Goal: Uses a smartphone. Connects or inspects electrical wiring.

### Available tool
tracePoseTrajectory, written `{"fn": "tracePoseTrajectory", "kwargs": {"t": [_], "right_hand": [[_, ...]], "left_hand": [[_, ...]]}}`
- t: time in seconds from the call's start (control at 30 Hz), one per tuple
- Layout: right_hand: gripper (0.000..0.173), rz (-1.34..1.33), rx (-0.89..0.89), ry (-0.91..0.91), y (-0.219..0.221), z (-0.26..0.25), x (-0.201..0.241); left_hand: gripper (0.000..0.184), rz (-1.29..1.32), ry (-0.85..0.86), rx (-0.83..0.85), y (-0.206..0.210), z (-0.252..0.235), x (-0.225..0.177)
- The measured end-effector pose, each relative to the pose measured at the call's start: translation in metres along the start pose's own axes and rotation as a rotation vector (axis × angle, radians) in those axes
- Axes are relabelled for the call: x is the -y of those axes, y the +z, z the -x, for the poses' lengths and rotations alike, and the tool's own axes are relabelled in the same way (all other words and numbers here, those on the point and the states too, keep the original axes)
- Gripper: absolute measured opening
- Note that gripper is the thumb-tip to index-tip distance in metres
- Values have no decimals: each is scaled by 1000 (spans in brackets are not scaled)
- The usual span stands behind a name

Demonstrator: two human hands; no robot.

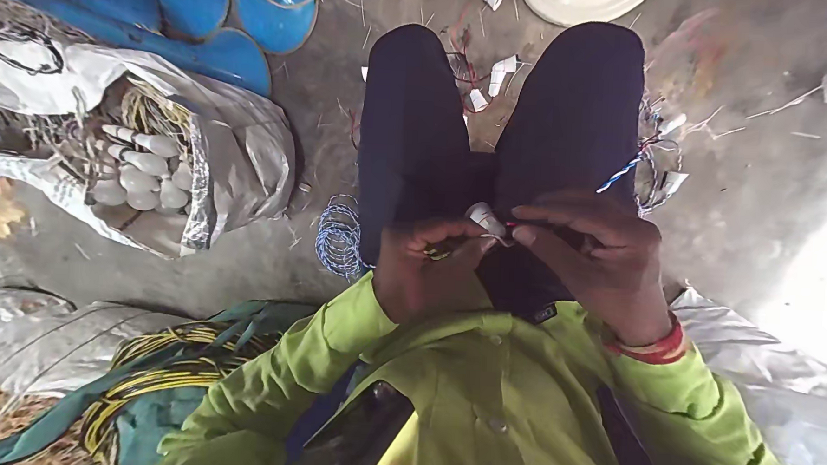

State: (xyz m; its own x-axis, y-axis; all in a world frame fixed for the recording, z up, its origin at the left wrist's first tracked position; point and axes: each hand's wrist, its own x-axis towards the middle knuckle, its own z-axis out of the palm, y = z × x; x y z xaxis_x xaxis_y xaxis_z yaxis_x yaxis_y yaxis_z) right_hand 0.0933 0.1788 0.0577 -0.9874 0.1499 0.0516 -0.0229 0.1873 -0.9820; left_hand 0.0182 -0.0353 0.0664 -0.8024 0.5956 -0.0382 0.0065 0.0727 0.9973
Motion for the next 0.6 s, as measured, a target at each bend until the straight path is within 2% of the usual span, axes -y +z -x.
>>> {"fn": "tracePoseTrajectory", "kwargs": {"t": [0.2, 0.4, 0.6], "right_hand": [[14, 96, -58, -56, 4, 5, 5], [10, 245, -194, 42, 22, 18, 9], [8, 303, -254, -34, 34, 22, 6]], "left_hand": [[9, -3, -136, -51, 4, 3, -5], [11, 22, -222, -46, 14, 6, -11], [12, 120, -301, -61, 18, 8, -14]]}}
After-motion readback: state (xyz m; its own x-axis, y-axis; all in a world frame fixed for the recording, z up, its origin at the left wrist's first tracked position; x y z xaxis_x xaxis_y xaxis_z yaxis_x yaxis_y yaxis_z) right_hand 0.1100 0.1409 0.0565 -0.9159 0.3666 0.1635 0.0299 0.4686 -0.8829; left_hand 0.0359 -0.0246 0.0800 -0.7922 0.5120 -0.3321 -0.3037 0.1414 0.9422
